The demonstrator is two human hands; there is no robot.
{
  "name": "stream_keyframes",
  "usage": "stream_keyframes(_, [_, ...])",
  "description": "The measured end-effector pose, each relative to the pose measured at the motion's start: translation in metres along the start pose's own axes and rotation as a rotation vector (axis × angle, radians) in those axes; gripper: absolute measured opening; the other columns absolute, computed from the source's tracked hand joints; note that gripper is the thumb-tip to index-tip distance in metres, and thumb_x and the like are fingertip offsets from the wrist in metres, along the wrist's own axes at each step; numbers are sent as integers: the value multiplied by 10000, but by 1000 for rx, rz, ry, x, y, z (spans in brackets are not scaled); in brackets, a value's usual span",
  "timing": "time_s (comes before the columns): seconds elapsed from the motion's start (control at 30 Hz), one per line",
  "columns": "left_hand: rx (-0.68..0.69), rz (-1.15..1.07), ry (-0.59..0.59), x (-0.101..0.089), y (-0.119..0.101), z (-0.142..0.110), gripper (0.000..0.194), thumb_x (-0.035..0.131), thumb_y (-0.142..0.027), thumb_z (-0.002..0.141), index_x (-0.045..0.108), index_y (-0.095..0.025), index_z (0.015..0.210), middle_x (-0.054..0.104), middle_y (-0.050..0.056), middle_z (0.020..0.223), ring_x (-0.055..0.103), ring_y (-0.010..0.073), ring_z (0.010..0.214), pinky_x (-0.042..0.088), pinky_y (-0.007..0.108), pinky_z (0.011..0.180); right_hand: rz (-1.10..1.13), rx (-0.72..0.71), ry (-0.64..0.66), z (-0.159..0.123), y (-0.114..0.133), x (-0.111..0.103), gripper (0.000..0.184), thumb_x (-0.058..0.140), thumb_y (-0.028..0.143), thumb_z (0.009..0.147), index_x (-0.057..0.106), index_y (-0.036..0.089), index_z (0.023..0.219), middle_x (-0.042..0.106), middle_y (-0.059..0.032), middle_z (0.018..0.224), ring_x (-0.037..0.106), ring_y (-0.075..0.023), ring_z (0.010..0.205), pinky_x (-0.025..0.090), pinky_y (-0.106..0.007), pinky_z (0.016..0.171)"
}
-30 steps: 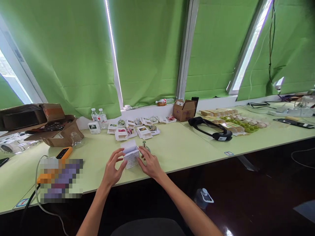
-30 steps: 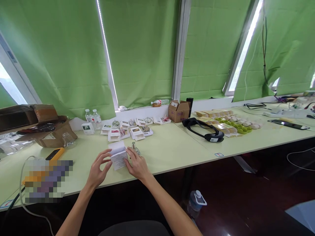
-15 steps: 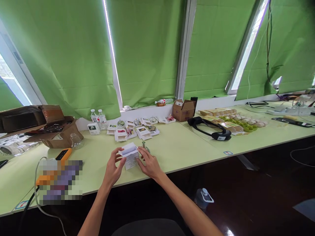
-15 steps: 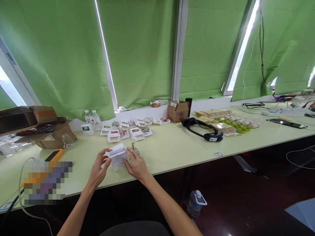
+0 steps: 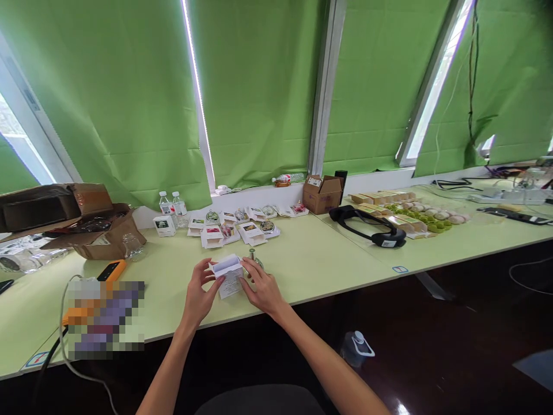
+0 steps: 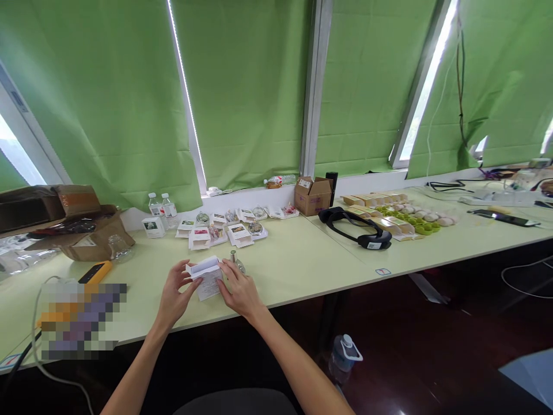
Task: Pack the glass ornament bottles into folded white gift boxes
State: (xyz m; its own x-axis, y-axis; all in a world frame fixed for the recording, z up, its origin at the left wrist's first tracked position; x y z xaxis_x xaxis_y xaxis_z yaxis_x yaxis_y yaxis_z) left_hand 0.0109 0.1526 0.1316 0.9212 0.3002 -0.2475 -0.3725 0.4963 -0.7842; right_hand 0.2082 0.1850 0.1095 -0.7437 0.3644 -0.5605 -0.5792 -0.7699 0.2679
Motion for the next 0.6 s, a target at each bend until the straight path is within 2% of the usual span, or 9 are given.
stream_keyframes(0.13, [-1,3,-11,3,3,-5,552,641,-348,827,402,-303,1322,486,67,1354,618,201,1016,542,405,883,-25,-14,-1,0,1,0,485,454,294,943,389,183,1410,491,-142,1381,603,-231,1104,575,-288,681])
stream_keyframes(0.27, [-52,-36,-25,6,11,-9,781,672,-342,802,221,-358,1440,327,81,1499,620,205,1048,528,404,914,-37,-38,1,0,1,0,498,450,285,944,371,191,1426,488,-136,1385,569,-237,1161,576,-288,694])
stream_keyframes(0.33, [-129,-94,4,6,16,-10,838,676,-348,797,164,-336,1460,378,111,1469,639,221,1036,539,416,886,-34,-40,-3,0,1,0,503,450,282,942,369,187,1430,485,-137,1388,571,-242,1158,578,-295,700])
stream_keyframes(0.4, [-214,-145,124,6,21,-10,737,663,-364,802,281,-255,1423,522,130,1350,646,248,1039,539,433,880,-24,-33,-2,0,1,0,513,449,282,941,360,181,1436,473,-140,1399,577,-249,1150,580,-306,713])
stream_keyframes(0.5, [-260,-165,300,5,23,-9,484,647,-371,807,512,-173,1227,650,120,1183,636,264,1067,502,453,941,1,-5,2,0,2,-1,522,445,283,938,349,188,1442,456,-141,1412,583,-258,1138,584,-322,722])
stream_keyframes(0.6, [-249,-162,303,3,19,-9,409,646,-361,803,555,-175,1156,671,104,1156,639,259,1063,486,458,962,51,38,-21,0,1,-2,494,442,280,933,384,206,1418,467,-138,1401,613,-247,1077,588,-327,715])
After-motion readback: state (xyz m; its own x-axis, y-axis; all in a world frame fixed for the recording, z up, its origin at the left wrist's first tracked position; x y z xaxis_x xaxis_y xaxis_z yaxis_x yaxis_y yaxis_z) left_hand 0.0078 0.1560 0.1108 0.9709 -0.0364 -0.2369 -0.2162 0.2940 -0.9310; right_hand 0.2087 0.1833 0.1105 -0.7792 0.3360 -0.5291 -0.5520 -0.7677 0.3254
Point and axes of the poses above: each hand's wrist, its own z-axis towards the middle knuckle, its own x-axis out of the palm, y = z × x, the point moved 1 cm from there along z, towards the middle knuckle
